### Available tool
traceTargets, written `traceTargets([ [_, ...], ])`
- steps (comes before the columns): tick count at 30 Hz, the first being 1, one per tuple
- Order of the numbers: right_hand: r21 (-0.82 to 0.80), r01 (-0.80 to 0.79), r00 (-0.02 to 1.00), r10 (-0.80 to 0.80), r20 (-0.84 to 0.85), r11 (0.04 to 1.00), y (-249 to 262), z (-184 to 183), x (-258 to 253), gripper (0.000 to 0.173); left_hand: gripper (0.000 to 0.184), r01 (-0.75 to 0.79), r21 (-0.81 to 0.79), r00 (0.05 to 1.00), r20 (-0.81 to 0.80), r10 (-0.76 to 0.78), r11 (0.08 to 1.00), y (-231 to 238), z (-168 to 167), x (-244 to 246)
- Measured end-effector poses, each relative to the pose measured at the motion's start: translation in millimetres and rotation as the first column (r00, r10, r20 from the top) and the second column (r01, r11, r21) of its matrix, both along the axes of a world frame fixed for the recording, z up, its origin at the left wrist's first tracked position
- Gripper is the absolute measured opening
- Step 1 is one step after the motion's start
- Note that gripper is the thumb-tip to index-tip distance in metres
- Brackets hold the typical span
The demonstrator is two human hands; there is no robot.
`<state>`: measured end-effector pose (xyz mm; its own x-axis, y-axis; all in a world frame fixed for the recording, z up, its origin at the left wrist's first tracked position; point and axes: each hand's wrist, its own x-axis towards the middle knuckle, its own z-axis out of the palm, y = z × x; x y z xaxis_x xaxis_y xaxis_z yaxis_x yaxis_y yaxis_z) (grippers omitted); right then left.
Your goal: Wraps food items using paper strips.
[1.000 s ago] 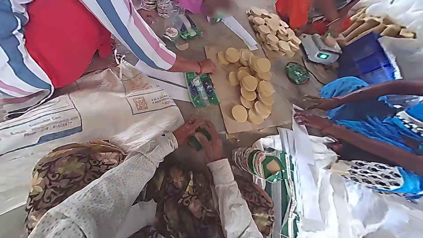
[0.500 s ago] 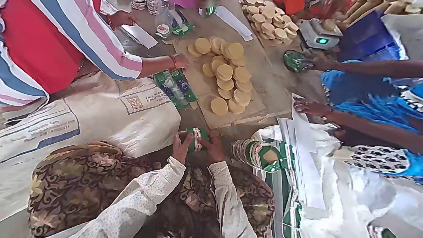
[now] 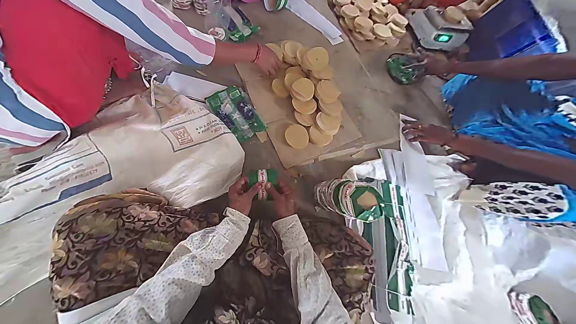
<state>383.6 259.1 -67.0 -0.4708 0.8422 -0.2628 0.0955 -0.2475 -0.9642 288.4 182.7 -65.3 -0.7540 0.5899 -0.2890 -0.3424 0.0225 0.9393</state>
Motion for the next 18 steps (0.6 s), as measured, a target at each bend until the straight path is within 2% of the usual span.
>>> traceTargets([
  [3,0.005,0.023,0.998,-0.023,-0.053,1.000,-1,-3,3,0.015,0.018,-0.023,-0.004,0.999,-0.028,0.023,1.000,-2,1,3],
  [7,0.055,-0.001,0.997,0.005,-0.078,0.998,1,-6,3,0.005,0.010,-0.080,0.023,0.989,-0.123,0.082,0.997,-5,-7,13],
  [10,0.082,-0.018,0.998,0.023,-0.061,0.996,2,-8,1,0.007,0.005,-0.096,0.025,0.986,-0.134,0.099,0.995,-5,-13,13],
  [12,0.106,-0.019,0.998,0.026,-0.058,0.994,1,-8,2,0.009,0.005,-0.077,0.008,0.989,-0.125,0.077,0.997,-6,-9,11],
  [15,0.071,-0.039,0.999,0.041,-0.030,0.997,-4,-5,6,0.014,0.018,0.000,-0.007,0.992,-0.126,-0.001,1.000,-13,-10,7],
  [18,0.057,-0.020,1.000,0.020,-0.002,0.998,-6,-6,6,0.015,0.016,-0.004,-0.018,0.989,-0.145,0.001,1.000,-14,-16,8],
])
